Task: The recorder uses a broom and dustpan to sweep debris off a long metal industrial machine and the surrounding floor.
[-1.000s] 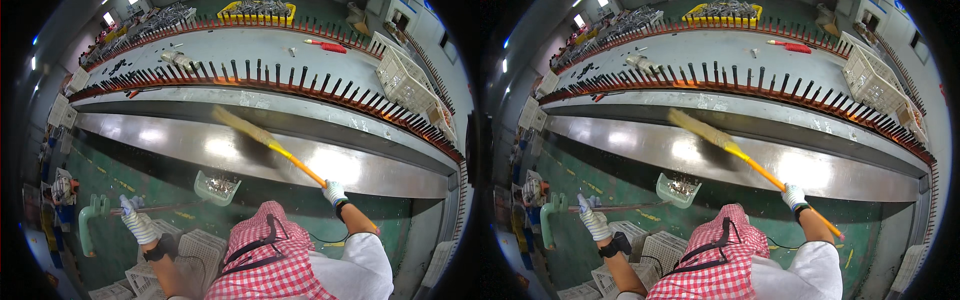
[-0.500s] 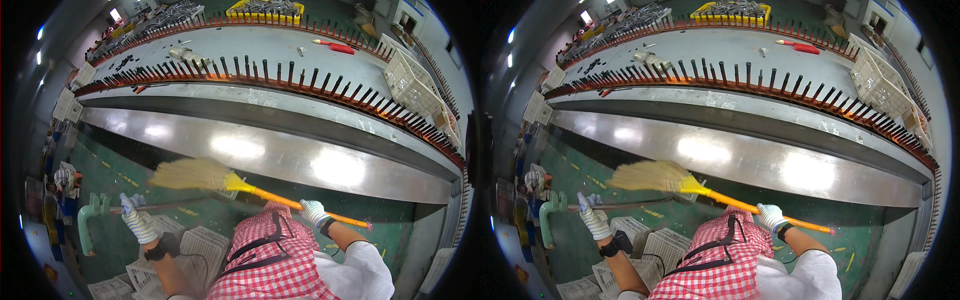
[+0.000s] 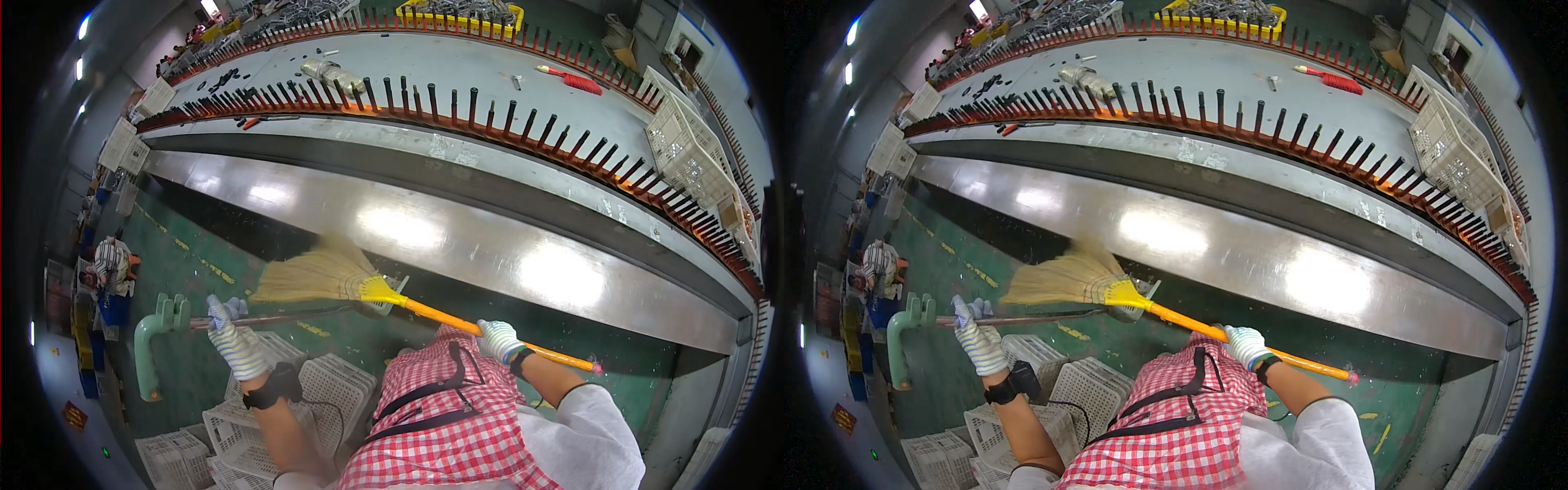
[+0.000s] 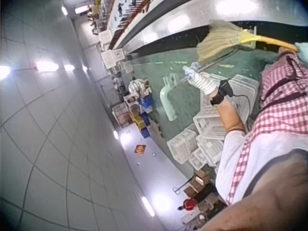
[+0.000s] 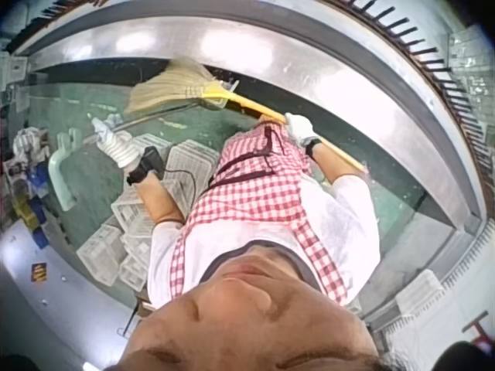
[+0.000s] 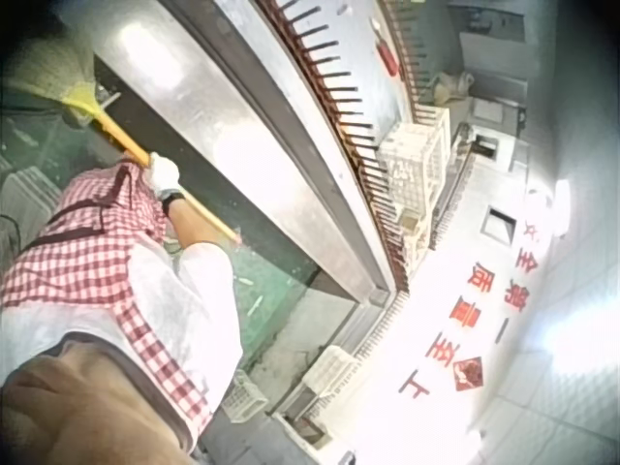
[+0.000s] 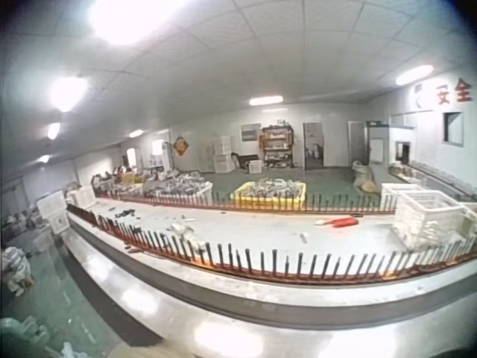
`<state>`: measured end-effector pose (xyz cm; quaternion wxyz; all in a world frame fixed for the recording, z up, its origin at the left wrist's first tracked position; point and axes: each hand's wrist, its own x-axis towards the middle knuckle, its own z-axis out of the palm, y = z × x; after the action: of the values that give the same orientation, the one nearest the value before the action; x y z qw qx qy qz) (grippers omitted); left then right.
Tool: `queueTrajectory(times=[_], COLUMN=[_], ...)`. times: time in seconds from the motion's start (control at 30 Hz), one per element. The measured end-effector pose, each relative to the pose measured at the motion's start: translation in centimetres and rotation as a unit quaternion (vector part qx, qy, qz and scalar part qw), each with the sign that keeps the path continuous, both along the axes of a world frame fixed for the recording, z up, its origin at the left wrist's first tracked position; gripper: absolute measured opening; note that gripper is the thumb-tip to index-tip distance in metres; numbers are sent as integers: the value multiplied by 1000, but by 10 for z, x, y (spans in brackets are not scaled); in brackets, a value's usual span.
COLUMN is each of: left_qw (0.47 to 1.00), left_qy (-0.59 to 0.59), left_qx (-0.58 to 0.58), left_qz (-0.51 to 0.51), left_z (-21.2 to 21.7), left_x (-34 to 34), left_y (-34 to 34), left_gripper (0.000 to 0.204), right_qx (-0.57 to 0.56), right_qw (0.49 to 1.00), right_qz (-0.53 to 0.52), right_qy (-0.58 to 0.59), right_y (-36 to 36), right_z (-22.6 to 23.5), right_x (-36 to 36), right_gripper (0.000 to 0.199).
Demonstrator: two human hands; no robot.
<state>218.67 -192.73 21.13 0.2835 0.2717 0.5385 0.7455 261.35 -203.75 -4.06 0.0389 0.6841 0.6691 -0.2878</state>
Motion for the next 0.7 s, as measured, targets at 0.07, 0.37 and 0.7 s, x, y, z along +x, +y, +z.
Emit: queueTrajectory(times=[0.07, 0.37, 0.7], left_qw=[1000, 999, 997], left_qy=[-3, -6, 31], left_qx=[-1, -25, -59], left_qz=[-9, -33, -45], left_z=[-1, 2, 17], left_x=[8, 42, 99], left_y=[-11, -52, -97], left_gripper=[38, 50, 51], right_qx=[1, 4, -98], right_qw=[1000, 962, 980], right_qz=[-27, -271, -168], right_qy=[3, -41, 26], right_y=[-25, -173, -204], right_z=[15, 12, 24], right_x=[17, 134, 91], right_gripper=[24, 30, 33])
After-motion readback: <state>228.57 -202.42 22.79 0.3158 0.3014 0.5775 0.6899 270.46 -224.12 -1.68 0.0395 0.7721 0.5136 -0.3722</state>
